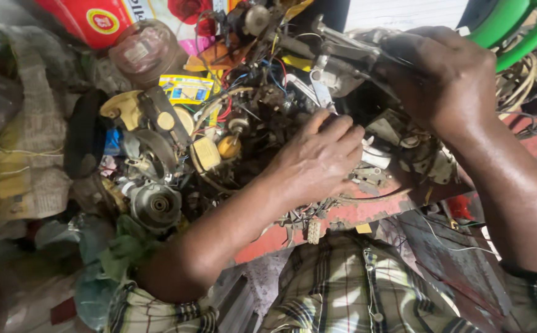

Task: The person works on a cluttered workbench, sorting through various mechanical and electrical components. They use a screwdriver to manipulate parts within a pile of wires and metal pieces. Later, they handle a disassembled electric fan, adjusting its internal wiring and components.

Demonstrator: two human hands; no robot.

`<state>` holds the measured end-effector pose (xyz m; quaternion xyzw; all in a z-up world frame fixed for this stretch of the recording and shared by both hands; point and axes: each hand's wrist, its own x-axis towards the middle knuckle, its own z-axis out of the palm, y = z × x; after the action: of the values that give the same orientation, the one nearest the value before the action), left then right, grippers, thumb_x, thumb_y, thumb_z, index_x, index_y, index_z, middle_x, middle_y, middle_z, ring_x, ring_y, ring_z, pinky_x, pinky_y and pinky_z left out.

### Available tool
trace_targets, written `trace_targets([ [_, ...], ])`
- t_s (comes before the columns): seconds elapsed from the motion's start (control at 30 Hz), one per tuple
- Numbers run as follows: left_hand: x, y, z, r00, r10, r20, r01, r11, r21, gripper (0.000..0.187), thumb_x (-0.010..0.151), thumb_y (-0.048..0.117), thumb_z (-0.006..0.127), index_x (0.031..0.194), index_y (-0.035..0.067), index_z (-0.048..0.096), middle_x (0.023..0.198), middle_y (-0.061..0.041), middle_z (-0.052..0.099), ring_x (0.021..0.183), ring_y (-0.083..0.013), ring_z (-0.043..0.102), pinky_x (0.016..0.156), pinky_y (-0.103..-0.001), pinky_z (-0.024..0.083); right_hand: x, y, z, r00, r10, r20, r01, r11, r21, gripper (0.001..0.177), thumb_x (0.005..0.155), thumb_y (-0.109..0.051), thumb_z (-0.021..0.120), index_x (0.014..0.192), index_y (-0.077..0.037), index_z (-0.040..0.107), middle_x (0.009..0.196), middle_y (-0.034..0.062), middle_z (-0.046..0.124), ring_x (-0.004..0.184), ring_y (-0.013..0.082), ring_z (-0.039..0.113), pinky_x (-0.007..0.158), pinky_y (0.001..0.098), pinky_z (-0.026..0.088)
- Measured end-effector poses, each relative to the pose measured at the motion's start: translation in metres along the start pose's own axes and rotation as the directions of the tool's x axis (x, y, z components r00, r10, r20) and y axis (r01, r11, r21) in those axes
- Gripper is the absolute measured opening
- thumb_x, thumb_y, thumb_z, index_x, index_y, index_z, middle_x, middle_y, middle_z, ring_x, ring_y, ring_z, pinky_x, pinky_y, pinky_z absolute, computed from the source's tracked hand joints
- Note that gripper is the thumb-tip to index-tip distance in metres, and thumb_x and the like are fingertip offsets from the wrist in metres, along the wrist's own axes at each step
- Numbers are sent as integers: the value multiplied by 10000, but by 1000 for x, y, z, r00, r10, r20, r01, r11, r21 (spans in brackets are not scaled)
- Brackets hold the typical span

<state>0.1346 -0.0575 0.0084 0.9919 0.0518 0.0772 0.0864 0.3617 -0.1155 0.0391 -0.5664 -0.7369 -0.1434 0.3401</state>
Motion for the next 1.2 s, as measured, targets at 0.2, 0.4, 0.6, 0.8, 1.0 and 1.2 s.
trace_targets([
  [0.2, -21, -8, 8, 993, -17, -115, 31, 992, 124, 188, 784, 126, 634, 951, 128, 721, 1328, -122, 634, 1273, -285, 549, 1109, -546, 341, 0, 18, -4, 999, 20, 45, -21, 1000, 22, 172, 1005, -44, 822, 1148, -8, 732, 1071, 149, 746, 954, 239, 747, 794, 310, 616],
  [0.4, -69, -30, -15, 975, -208, 82, 194, 969, 154, 112, 833, 209, 678, 873, 117, 727, 959, -42, 682, 1033, -242, 595, 935, -512, 404, -5, 32, -6, 999, 33, 22, -34, 999, 34, 167, 991, -36, 867, 1088, -30, 731, 1009, 131, 731, 916, 243, 723, 820, 337, 583],
  [0.6, -76, -24, -8, 958, -286, 22, 273, 932, 239, 225, 896, 319, 690, 896, 95, 700, 943, -69, 664, 962, -258, 615, 806, -462, 448, -5, 36, -5, 996, 75, 41, -77, 996, 48, 151, 987, -34, 883, 1035, -14, 741, 949, 126, 722, 876, 228, 704, 807, 343, 567],
  [0.8, -90, -36, -34, 930, -365, -43, 362, 890, 278, 252, 917, 340, 684, 923, 88, 686, 958, -86, 658, 890, -285, 646, 783, -464, 490, -4, 39, -9, 997, 26, 68, -27, 1000, 14, 125, 1040, -36, 868, 1053, -1, 748, 940, 124, 716, 868, 230, 687, 809, 344, 546],
  [1.0, -105, -48, -61, 911, -382, -156, 411, 864, 291, 240, 920, 330, 716, 928, 91, 692, 928, -77, 659, 891, -279, 665, 770, -466, 515, -7, 48, -6, 979, 81, 188, -73, 996, -48, 140, 1052, -113, 811, 1032, 10, 746, 915, 139, 713, 810, 210, 682, 755, 317, 543],
  [1.2, -108, -50, -62, 893, -405, -194, 444, 862, 243, 236, 952, 299, 703, 907, 67, 698, 924, -83, 663, 879, -272, 665, 746, -443, 514, -29, 71, -2, 975, 113, 194, -109, 994, -31, 188, 1057, -140, 770, 1026, 36, 715, 939, 148, 713, 846, 188, 699, 766, 298, 558],
])
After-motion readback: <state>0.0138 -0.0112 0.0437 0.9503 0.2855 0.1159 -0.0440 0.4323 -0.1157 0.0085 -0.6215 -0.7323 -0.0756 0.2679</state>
